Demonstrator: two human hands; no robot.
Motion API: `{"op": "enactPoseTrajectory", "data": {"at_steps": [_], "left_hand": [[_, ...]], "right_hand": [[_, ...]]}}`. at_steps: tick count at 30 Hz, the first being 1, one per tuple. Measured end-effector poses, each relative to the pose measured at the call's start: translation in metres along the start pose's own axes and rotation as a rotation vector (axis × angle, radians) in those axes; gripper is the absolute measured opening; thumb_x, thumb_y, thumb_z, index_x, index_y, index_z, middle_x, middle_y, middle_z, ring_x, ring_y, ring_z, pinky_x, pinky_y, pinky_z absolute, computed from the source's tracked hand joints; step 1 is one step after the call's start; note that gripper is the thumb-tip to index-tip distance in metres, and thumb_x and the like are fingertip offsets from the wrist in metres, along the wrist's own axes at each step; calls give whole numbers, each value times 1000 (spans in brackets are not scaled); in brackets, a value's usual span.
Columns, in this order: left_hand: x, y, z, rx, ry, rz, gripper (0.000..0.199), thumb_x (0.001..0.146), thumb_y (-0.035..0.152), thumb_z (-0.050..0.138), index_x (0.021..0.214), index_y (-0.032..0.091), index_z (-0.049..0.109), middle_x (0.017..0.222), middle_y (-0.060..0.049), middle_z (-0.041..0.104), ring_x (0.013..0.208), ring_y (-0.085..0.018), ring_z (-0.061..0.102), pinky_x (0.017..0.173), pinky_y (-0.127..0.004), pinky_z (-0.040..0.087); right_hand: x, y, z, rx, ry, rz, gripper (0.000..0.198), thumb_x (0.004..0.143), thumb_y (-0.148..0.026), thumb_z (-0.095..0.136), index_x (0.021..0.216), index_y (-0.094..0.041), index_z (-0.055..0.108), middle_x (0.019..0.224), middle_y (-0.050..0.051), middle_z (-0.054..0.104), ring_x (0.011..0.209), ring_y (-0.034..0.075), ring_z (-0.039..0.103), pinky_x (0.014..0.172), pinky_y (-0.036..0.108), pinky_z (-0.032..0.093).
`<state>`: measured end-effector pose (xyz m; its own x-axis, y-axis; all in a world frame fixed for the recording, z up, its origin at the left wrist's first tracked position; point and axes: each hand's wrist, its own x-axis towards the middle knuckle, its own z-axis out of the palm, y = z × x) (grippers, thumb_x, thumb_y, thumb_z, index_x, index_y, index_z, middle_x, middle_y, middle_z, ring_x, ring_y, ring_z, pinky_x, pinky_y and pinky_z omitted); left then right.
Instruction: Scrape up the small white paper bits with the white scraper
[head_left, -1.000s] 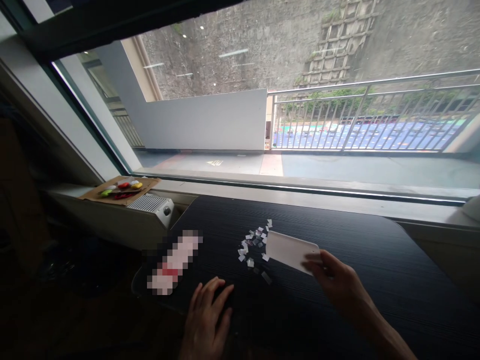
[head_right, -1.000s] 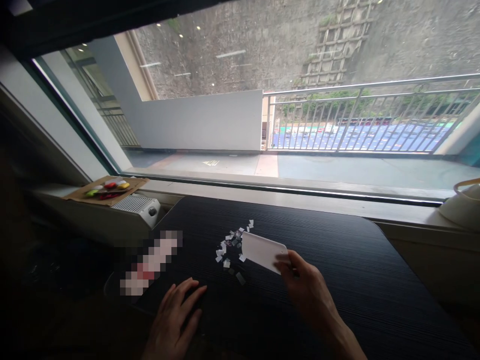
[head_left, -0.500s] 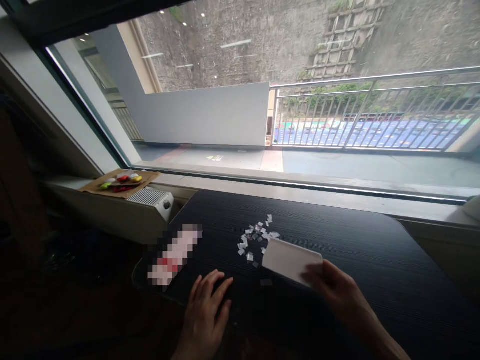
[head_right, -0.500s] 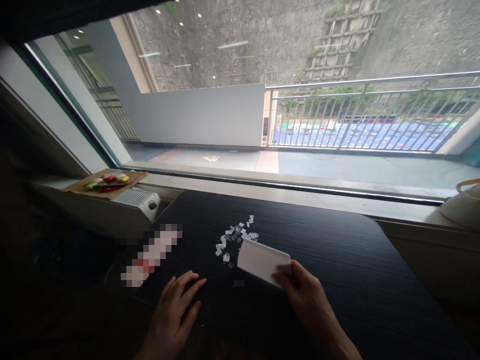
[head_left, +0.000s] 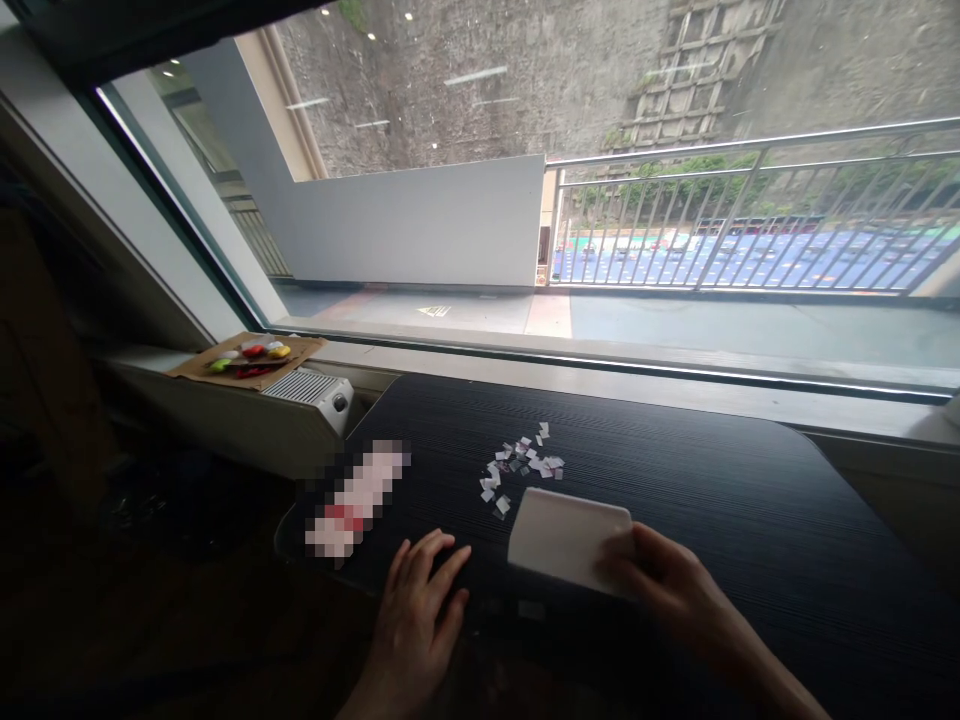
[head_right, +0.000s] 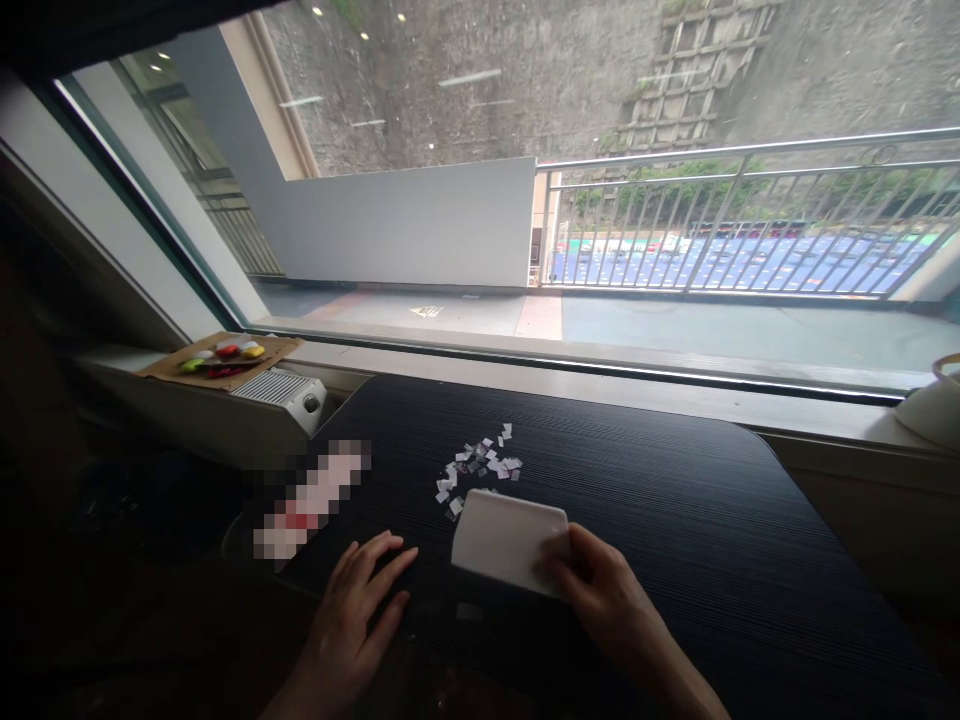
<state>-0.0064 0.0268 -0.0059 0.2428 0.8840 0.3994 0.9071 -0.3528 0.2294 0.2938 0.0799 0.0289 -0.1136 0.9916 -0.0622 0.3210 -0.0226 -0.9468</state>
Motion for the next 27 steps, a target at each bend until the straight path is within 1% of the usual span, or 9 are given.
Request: {"op": "enactPoseTrajectory", "data": {"at_steps": [3, 5, 8, 11, 15, 19, 22, 24, 27], "left_hand": [[-8, 0, -5, 17, -56, 8, 38, 89, 21, 48, 124, 28, 59, 123, -8, 63, 118, -26, 58, 101, -56, 44], [-16, -1, -8, 45, -100, -2, 39, 88, 19, 48, 124, 30, 59, 123, -8, 63, 116, -25, 59, 100, -57, 44], [-26, -2, -13, 78, -117, -14, 43, 87, 16, 46, 125, 31, 58, 121, -7, 64, 111, -24, 62, 96, -58, 47], [-30, -1, -18, 87, -118, -7, 47, 84, 15, 46, 126, 32, 57, 120, -7, 64, 108, -25, 63, 93, -58, 49], [-30, 1, -20, 93, -158, -24, 49, 84, 14, 46, 129, 33, 55, 123, -7, 63, 112, -25, 61, 96, -59, 46], [-31, 0, -20, 89, -188, -30, 53, 84, 13, 47, 132, 34, 52, 126, -7, 61, 116, -26, 59, 98, -60, 45], [-31, 1, -20, 89, -196, -36, 55, 83, 11, 47, 133, 33, 51, 128, -8, 60, 117, -26, 58, 99, -60, 43], [-31, 2, -21, 84, -202, -37, 56, 82, 11, 47, 133, 32, 51, 128, -8, 60, 118, -26, 58, 100, -59, 43], [-31, 4, -23, 68, -207, -43, 56, 82, 11, 48, 134, 33, 51, 129, -7, 60, 118, -26, 58, 101, -59, 42]], "right_hand": [[-4, 4, -10, 11, 115, 59, 28, 75, -43, 60, 85, -18, 68, 82, 7, 75, 76, 26, 69, 68, 35, 54], [-7, 7, -13, -42, 142, 84, 26, 74, -42, 59, 82, -18, 68, 81, 7, 76, 75, 26, 69, 66, 35, 54], [-13, 9, -11, -109, 99, 92, 25, 74, -41, 57, 78, -19, 68, 77, 6, 75, 71, 24, 68, 60, 32, 53], [-23, 7, -5, -117, 33, 113, 25, 75, -42, 57, 77, -19, 67, 74, 4, 73, 69, 22, 67, 58, 29, 51], [-35, 3, 1, -67, -55, 154, 23, 75, -41, 59, 72, -19, 66, 70, 3, 71, 70, 22, 66, 60, 28, 50], [-46, 2, 7, 12, -130, 176, 25, 77, -41, 56, 78, -18, 66, 75, 4, 72, 73, 23, 65, 63, 29, 50], [-50, 4, 10, 20, -164, 163, 24, 78, -40, 56, 78, -18, 66, 74, 3, 70, 73, 22, 65, 64, 29, 50], [-47, 6, 9, -6, -133, 130, 24, 78, -41, 56, 78, -19, 65, 72, 3, 69, 71, 22, 64, 62, 28, 49], [-31, 6, 5, -66, 19, 72, 27, 79, -44, 55, 82, -19, 65, 75, 4, 70, 72, 23, 64, 63, 30, 49]]}}
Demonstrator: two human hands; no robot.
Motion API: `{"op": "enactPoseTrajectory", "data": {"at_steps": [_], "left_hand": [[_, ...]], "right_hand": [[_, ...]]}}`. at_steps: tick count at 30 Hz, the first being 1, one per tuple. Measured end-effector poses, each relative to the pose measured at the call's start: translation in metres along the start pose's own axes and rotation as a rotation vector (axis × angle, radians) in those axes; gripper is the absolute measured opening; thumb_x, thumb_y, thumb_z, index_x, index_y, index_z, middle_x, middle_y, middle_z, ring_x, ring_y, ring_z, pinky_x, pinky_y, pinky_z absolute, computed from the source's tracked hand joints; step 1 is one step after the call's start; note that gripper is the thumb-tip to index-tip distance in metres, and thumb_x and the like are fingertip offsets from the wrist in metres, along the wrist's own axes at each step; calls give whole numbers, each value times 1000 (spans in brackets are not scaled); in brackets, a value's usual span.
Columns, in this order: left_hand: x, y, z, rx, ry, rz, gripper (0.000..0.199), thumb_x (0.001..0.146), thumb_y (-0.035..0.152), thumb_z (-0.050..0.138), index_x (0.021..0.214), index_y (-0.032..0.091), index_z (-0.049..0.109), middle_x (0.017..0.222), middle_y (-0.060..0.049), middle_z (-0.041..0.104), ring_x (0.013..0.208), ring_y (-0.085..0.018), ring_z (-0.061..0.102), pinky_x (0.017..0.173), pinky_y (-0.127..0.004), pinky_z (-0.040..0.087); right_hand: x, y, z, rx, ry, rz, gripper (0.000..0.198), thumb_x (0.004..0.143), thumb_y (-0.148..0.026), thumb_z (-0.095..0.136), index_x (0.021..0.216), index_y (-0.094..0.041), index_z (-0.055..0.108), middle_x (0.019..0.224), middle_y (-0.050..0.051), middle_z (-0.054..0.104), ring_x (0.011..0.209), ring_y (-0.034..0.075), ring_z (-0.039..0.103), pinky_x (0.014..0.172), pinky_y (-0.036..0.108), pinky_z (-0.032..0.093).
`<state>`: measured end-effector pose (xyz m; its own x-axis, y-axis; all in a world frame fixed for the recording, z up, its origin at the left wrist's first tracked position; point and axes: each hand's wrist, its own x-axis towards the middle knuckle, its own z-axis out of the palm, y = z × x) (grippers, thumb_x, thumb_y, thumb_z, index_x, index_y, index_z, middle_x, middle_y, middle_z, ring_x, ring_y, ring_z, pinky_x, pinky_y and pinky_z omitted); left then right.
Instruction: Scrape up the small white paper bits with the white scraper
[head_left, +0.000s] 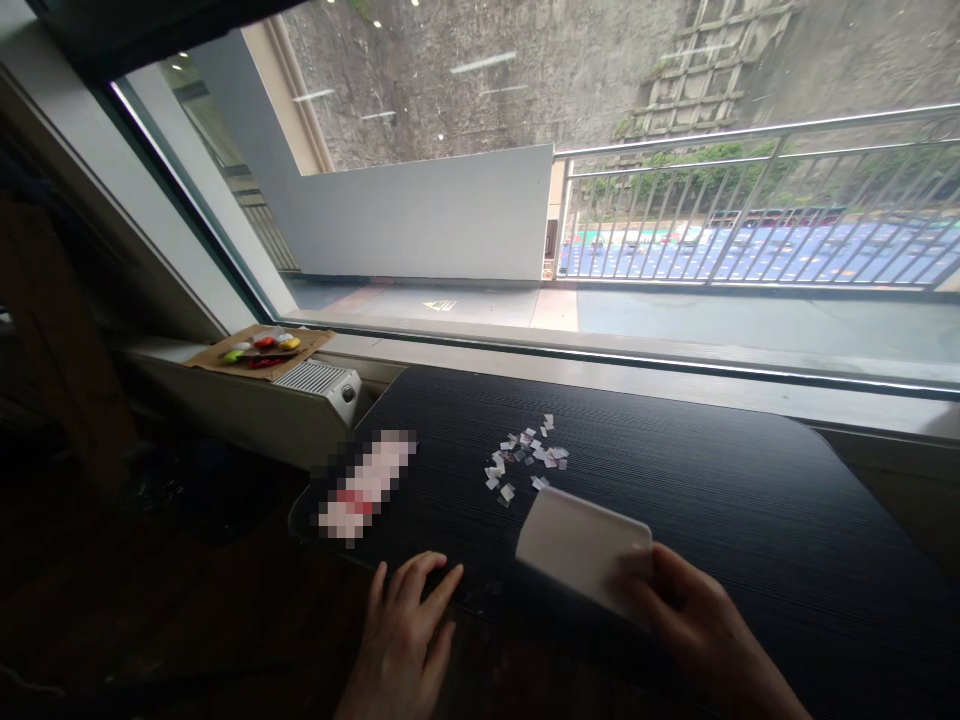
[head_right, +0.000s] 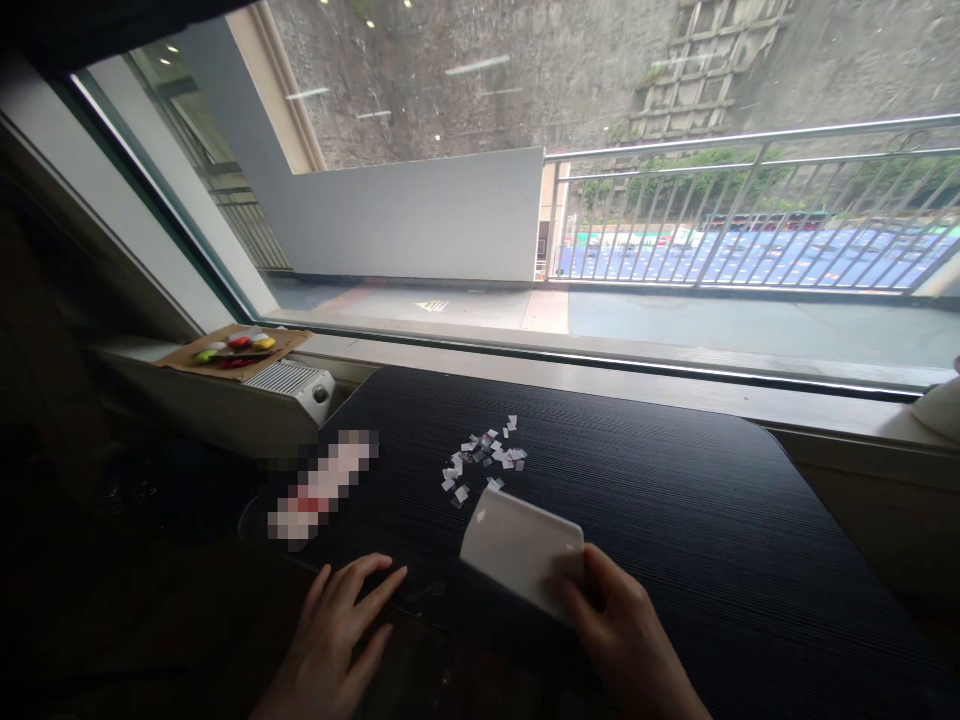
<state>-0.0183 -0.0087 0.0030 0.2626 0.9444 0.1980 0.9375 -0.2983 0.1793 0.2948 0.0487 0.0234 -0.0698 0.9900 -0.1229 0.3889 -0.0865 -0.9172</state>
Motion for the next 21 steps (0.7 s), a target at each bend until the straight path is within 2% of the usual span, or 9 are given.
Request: {"op": "enactPoseTrajectory", "data": {"at_steps": [2, 6, 11, 15, 17, 21], "left_hand": [[0, 0, 0, -6, 4, -6, 56, 83, 11, 47, 134, 33, 51, 129, -7, 59, 118, -26, 57, 101, -59, 42], [0, 1, 1, -20, 15, -5, 58, 82, 10, 47, 134, 33, 51, 130, -7, 59, 119, -27, 57, 101, -60, 42], [-1, 1, 1, -18, 3, -6, 59, 82, 9, 46, 135, 33, 49, 131, -7, 58, 120, -27, 56, 100, -62, 42], [-3, -1, 3, 4, 0, 9, 59, 82, 9, 45, 136, 32, 48, 130, -8, 58, 120, -27, 56, 99, -63, 43], [-3, -2, 5, 11, 2, 19, 56, 83, 11, 46, 135, 32, 49, 130, -9, 59, 120, -27, 56, 98, -62, 44], [-4, -2, 6, 11, 18, 22, 58, 81, 9, 47, 135, 31, 50, 131, -9, 59, 121, -27, 56, 100, -60, 43]], "right_hand": [[14, -2, -1, -47, 48, -19, 27, 78, -44, 56, 82, -19, 65, 77, 5, 71, 72, 24, 65, 64, 32, 50], [29, -6, 7, -87, -9, -43, 19, 74, -38, 58, 70, -20, 62, 65, 1, 66, 63, 20, 61, 56, 28, 46], [11, -7, 19, -51, -166, -57, 17, 77, -33, 55, 73, -18, 64, 68, 1, 68, 65, 19, 61, 56, 26, 45], [-6, -12, 14, -85, -253, -93, 17, 81, -31, 54, 75, -19, 63, 66, 0, 66, 63, 17, 59, 55, 24, 44], [-5, -17, 9, -141, -219, -129, 18, 83, -32, 54, 74, -20, 62, 64, -1, 66, 60, 17, 59, 54, 24, 43], [22, -29, 6, -176, 26, -190, 20, 85, -39, 55, 82, -21, 65, 77, 4, 74, 71, 22, 67, 62, 29, 49]]}}
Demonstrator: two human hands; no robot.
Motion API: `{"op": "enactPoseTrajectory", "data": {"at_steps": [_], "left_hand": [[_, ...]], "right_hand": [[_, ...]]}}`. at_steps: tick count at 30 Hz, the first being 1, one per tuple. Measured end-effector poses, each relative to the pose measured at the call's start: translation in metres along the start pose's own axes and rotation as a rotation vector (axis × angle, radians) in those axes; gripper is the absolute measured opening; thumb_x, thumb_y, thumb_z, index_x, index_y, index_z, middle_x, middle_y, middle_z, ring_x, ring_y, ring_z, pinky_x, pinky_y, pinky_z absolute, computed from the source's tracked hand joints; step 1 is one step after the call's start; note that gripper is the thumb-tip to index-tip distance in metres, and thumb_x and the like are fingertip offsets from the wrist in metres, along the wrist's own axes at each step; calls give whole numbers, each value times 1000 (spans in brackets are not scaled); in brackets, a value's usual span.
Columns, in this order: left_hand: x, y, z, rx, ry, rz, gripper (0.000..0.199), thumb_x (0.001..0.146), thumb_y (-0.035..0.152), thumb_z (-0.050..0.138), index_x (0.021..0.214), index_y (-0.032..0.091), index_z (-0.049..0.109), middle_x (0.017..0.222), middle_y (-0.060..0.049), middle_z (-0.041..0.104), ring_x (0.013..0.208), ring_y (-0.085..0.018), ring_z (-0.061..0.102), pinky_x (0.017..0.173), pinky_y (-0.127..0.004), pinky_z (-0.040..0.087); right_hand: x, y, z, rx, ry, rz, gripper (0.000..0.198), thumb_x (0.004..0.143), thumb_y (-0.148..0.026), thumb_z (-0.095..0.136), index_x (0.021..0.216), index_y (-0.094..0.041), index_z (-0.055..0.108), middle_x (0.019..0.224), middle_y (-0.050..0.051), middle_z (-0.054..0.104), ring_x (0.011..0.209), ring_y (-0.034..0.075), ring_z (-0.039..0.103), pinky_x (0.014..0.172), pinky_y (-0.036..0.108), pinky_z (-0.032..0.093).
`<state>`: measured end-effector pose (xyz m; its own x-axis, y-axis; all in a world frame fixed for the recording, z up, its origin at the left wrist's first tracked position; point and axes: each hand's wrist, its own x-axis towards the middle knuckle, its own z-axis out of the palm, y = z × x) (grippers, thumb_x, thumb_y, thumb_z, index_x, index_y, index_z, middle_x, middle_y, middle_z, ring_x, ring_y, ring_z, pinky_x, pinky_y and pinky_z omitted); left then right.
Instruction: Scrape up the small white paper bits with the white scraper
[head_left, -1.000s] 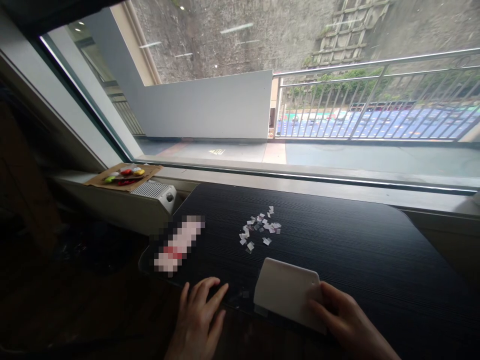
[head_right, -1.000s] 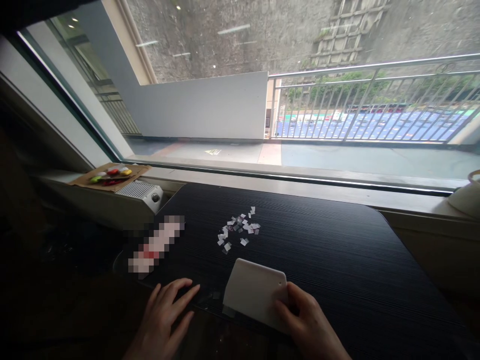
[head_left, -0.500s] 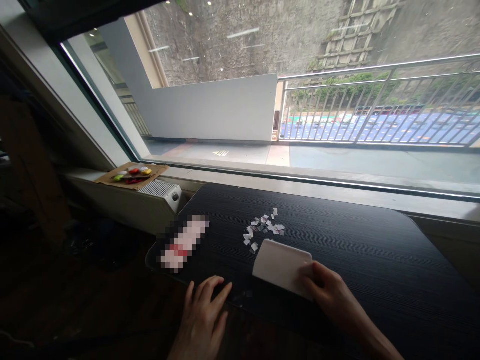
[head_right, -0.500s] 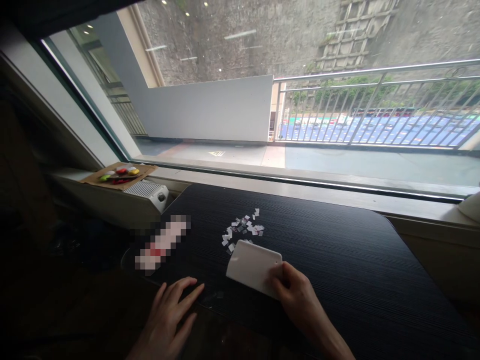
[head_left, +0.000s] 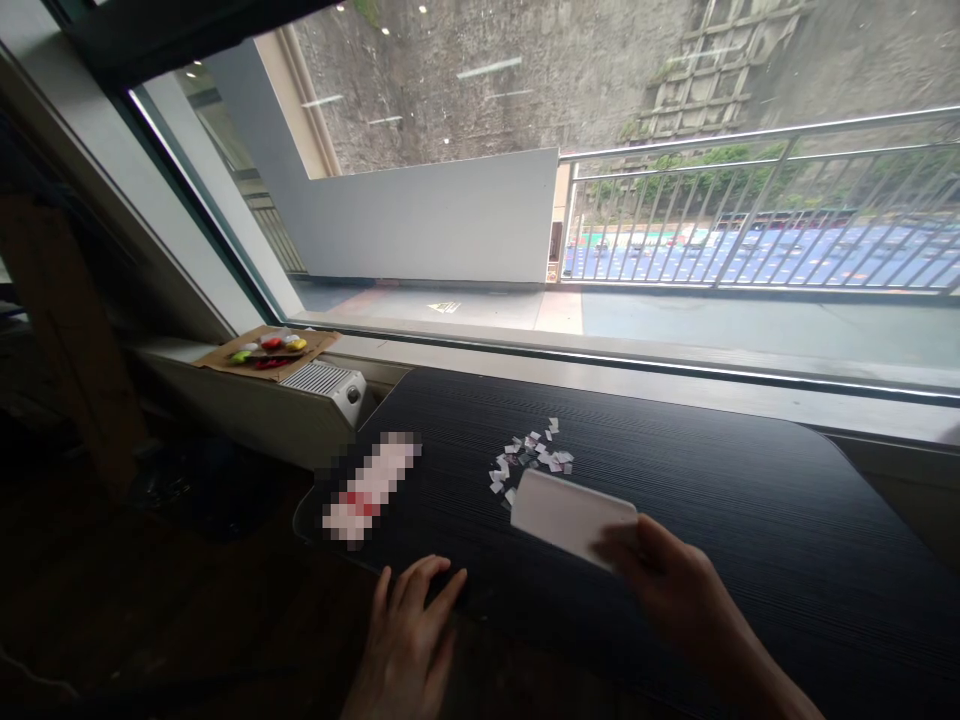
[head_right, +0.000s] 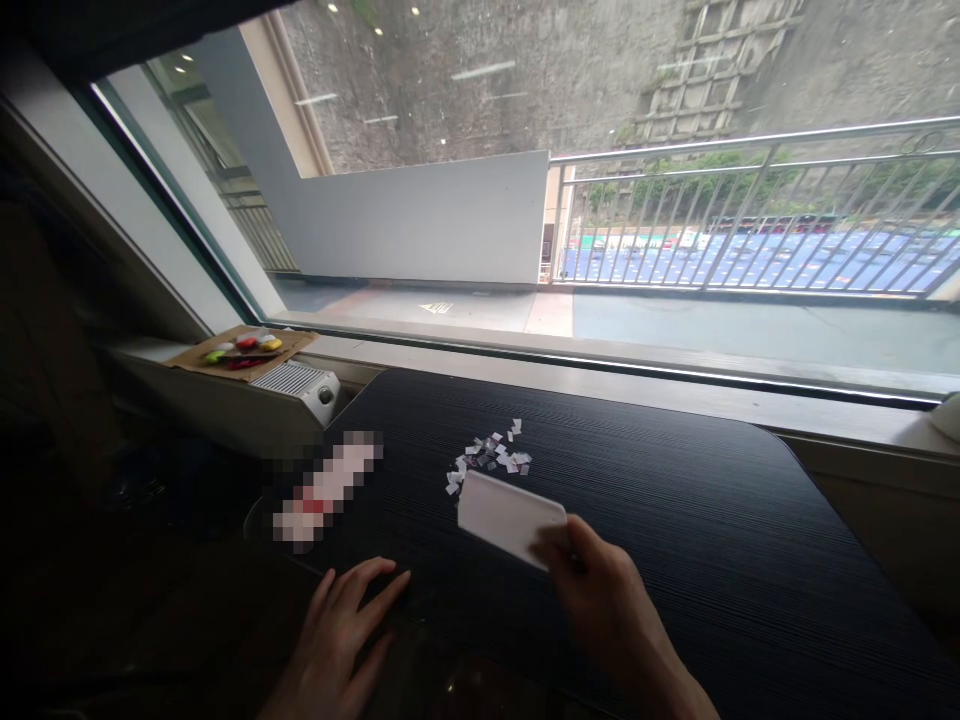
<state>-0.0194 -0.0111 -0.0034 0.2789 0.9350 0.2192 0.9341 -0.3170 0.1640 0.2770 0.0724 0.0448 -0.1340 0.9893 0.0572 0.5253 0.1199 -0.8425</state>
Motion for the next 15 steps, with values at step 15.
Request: {"op": "enactPoseTrajectory", "data": {"at_steps": [15], "left_hand": [[-1, 0, -1, 8, -3, 7, 59, 81, 9, 46, 136, 30, 48, 130, -10, 58, 120, -28, 56, 97, -62, 45]], "right_hand": [[22, 2, -6, -57, 42, -43, 21, 85, -41, 54, 83, -23, 65, 82, 5, 76, 76, 24, 71, 66, 33, 54]]}}
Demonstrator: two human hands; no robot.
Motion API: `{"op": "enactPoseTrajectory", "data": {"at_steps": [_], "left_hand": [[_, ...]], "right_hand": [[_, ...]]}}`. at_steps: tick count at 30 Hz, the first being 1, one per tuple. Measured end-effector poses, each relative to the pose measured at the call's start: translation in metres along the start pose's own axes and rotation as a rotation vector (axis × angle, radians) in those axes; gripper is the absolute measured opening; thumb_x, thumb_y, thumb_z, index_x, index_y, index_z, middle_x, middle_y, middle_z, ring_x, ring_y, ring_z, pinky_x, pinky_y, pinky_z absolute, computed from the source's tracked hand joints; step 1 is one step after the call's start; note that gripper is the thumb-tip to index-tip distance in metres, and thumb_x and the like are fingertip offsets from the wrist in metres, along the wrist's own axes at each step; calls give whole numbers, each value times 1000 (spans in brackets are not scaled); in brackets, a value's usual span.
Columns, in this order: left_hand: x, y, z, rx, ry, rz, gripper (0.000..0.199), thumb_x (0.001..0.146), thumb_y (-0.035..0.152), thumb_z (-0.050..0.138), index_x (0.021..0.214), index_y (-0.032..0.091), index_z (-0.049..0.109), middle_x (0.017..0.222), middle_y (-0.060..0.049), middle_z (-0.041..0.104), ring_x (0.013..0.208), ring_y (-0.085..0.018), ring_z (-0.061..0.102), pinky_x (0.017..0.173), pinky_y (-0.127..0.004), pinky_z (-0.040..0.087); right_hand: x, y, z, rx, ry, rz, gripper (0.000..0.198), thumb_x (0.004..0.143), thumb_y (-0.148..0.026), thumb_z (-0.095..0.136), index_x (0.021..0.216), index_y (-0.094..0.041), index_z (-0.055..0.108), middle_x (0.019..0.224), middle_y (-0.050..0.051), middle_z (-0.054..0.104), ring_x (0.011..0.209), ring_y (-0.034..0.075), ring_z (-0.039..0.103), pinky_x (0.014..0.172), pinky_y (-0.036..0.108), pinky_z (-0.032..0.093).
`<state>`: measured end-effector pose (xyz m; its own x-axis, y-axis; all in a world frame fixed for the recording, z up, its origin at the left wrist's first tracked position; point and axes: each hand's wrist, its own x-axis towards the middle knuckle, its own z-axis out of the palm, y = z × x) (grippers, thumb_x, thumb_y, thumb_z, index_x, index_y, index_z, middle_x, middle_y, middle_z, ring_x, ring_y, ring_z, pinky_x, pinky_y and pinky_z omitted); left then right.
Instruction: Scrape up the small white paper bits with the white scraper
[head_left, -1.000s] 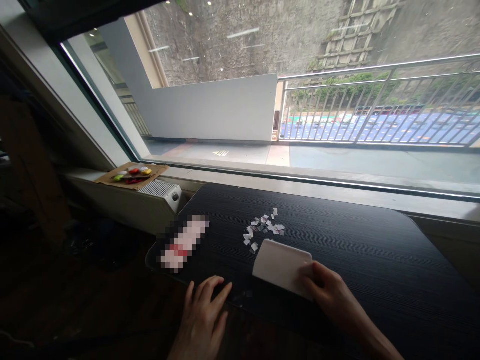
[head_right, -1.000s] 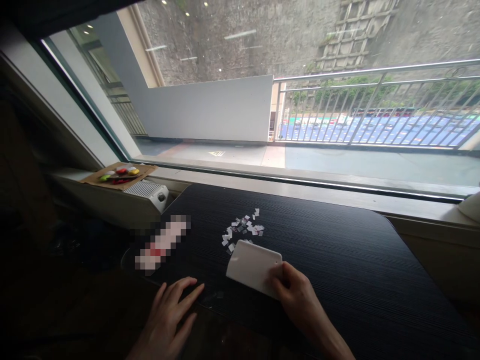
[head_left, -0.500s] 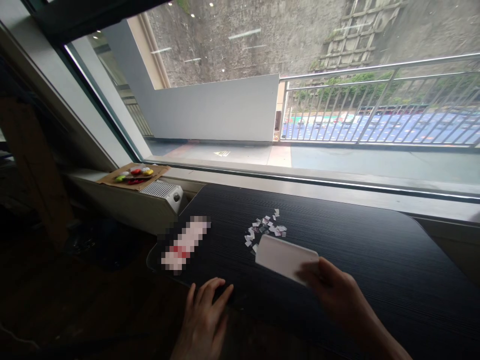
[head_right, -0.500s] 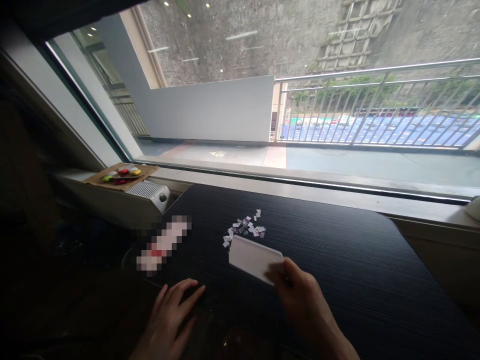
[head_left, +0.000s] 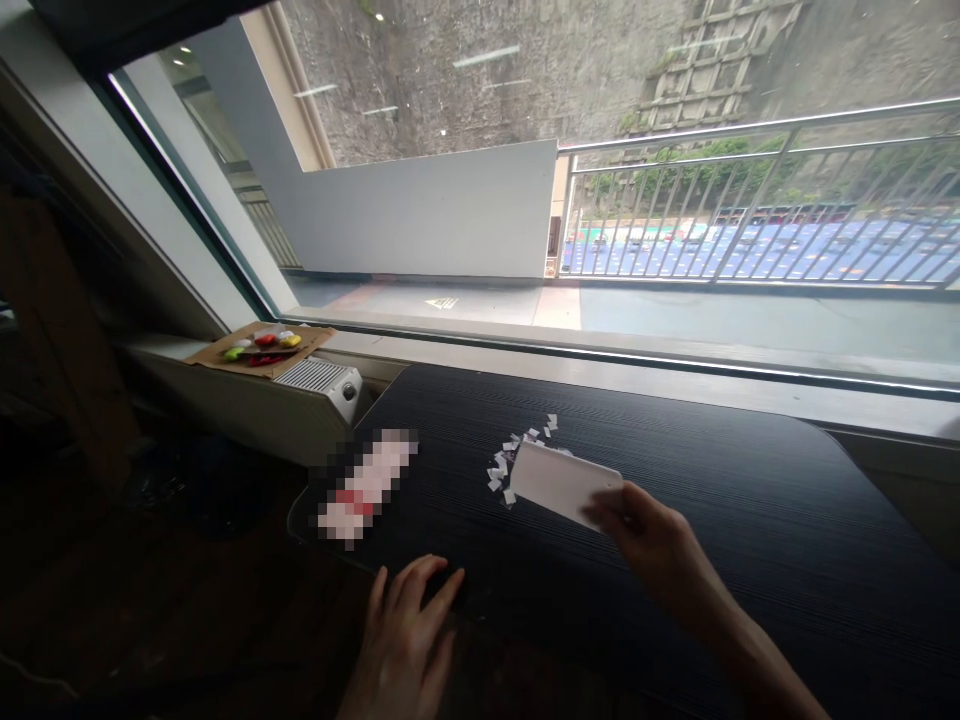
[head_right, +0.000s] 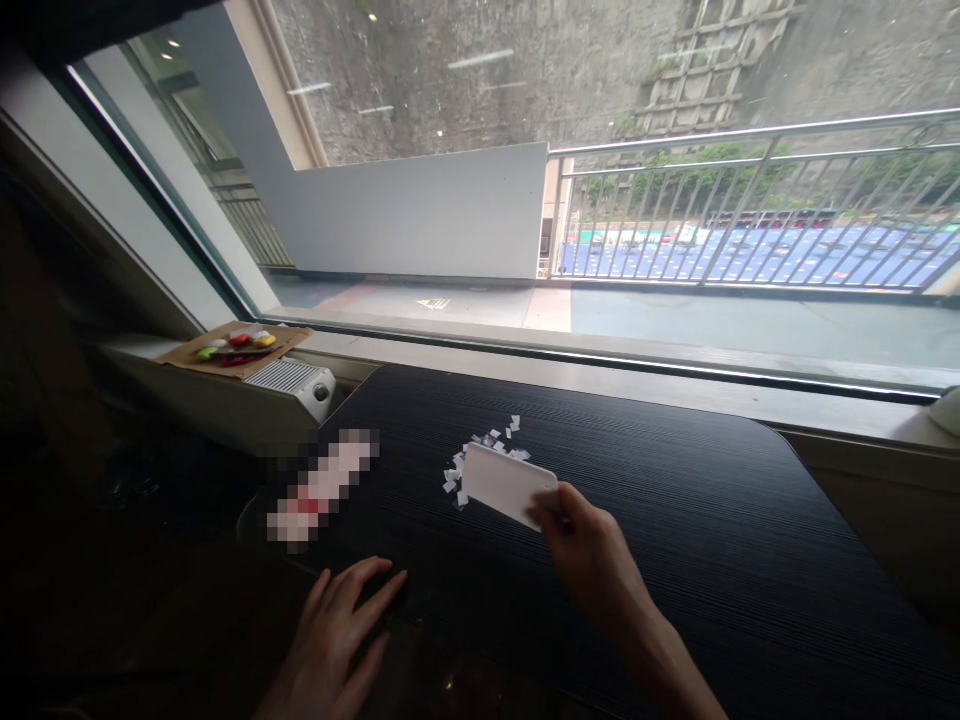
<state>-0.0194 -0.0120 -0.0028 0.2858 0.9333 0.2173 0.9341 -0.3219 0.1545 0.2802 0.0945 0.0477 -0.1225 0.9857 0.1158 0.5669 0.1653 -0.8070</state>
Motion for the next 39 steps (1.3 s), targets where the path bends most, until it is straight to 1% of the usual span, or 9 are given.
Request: {"op": "enactPoseTrajectory", "data": {"at_steps": [4, 7, 12, 15, 20, 25, 29, 33, 39], "left_hand": [[-1, 0, 0, -11, 20, 4, 60, 81, 10, 46, 138, 30, 46, 132, -10, 57, 121, -29, 56, 97, -62, 45], [0, 1, -1, -27, 9, -3, 59, 82, 10, 47, 137, 31, 48, 132, -9, 58, 120, -28, 56, 100, -60, 43], [0, 0, -1, -9, 3, -2, 58, 82, 10, 45, 137, 30, 48, 131, -10, 58, 120, -28, 56, 98, -61, 44], [0, 0, 0, -2, 12, 9, 59, 82, 10, 45, 137, 30, 47, 131, -10, 57, 120, -29, 56, 97, -61, 46], [4, 1, -2, -5, 20, 3, 51, 84, 12, 46, 132, 29, 51, 127, -10, 60, 118, -28, 57, 98, -63, 44], [18, 11, -7, -36, 28, 7, 42, 86, 13, 45, 124, 27, 57, 121, -10, 62, 114, -26, 59, 101, -62, 41], [35, 26, -11, -70, 45, 56, 44, 85, 12, 47, 126, 25, 56, 121, -10, 61, 116, -25, 57, 105, -60, 37], [58, 40, -13, -109, 67, 69, 45, 81, 9, 47, 123, 23, 58, 118, -9, 62, 115, -26, 57, 106, -64, 34], [73, 43, -14, -93, 48, 65, 40, 84, 11, 46, 120, 21, 59, 118, -9, 61, 117, -27, 55, 106, -65, 33]], "right_hand": [[-4, 2, -9, -65, 38, 42, 19, 82, -41, 57, 80, -24, 66, 77, 5, 76, 69, 24, 69, 62, 34, 53], [-9, 3, -16, -94, 85, 62, 21, 81, -44, 58, 82, -25, 67, 79, 5, 77, 72, 26, 70, 64, 35, 53], [-2, -1, -6, -11, -23, -13, 20, 85, -40, 54, 83, -23, 64, 83, 5, 77, 75, 23, 71, 65, 31, 53], [-3, 2, -10, -57, -41, 16, 20, 84, -41, 55, 79, -23, 64, 78, 4, 76, 69, 23, 70, 61, 31, 52], [-14, 8, -24, -37, -30, 71, 24, 82, -45, 57, 85, -23, 66, 84, 6, 76, 78, 26, 70, 67, 34, 53], [-13, 6, -16, 39, 5, 97, 22, 81, -41, 56, 82, -21, 66, 80, 6, 75, 75, 24, 69, 64, 33, 53], [-17, 12, -18, 52, 32, 120, 18, 78, -38, 60, 79, -21, 67, 76, 4, 75, 69, 22, 67, 59, 30, 51], [-22, 14, -22, 62, 66, 114, 19, 78, -38, 60, 78, -20, 68, 73, 3, 74, 66, 20, 67, 57, 29, 51], [-14, 1, -12, 61, 49, 86, 19, 79, -38, 60, 79, -20, 67, 75, 3, 73, 66, 20, 66, 58, 28, 50]]}}
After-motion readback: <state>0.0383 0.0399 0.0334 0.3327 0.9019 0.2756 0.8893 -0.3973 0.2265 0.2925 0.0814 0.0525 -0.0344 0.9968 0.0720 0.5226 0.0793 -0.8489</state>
